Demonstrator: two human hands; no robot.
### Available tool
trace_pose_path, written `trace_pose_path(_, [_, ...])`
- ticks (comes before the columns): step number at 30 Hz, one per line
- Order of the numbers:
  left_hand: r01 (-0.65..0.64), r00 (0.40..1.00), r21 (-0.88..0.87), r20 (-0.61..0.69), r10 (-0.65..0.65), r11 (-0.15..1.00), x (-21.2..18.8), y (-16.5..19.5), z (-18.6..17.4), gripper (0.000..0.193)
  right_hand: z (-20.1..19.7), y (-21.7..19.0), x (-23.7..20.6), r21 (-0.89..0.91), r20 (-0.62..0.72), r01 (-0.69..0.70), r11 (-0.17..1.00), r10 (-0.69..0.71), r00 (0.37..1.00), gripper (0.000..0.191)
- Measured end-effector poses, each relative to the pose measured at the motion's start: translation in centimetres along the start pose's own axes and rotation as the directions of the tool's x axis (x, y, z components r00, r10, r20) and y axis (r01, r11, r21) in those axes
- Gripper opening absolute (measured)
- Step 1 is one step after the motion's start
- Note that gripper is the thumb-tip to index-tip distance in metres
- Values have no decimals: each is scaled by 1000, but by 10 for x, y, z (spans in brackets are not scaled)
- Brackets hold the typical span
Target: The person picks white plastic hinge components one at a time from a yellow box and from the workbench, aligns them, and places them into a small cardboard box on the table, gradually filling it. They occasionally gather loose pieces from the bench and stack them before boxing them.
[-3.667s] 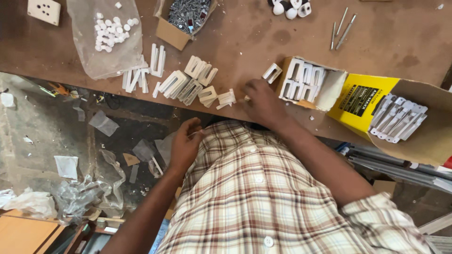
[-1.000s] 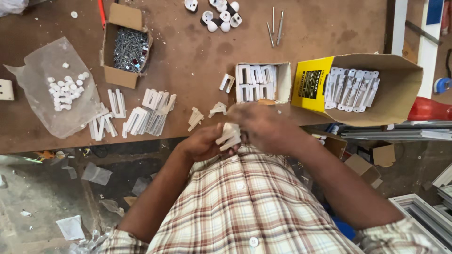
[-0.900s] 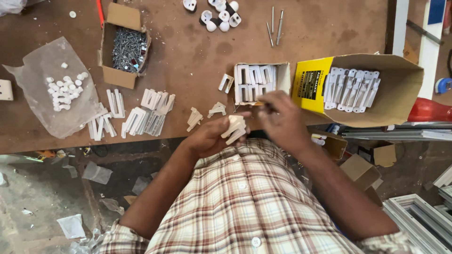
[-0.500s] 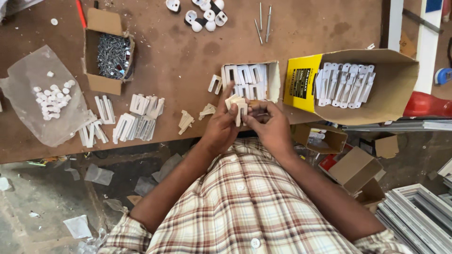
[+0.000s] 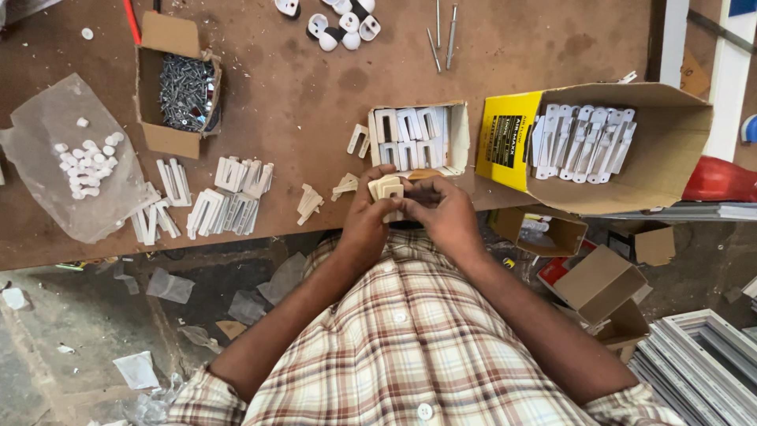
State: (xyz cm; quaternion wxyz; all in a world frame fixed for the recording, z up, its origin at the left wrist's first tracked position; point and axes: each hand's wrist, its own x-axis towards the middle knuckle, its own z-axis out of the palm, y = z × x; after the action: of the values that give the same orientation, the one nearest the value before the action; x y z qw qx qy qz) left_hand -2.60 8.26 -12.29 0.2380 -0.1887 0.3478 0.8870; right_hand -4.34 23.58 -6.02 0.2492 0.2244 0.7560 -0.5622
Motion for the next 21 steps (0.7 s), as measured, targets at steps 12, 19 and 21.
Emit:
trace_pose_path(12, [-36,984,177,180,3,984,7,34,7,54,-22,21,35,497,232,6,868,-139,963,22])
trace_pose_path(19, [-177,878,613,-256,405,770,25,30,-18,39,-47,10,82,93,38,20,995,-23,999,25])
trace_pose_path(21, [-193,874,686,-205,441,702,29,25,-26,36,-43,10,89,-29,36,-1,1000,2,999,27])
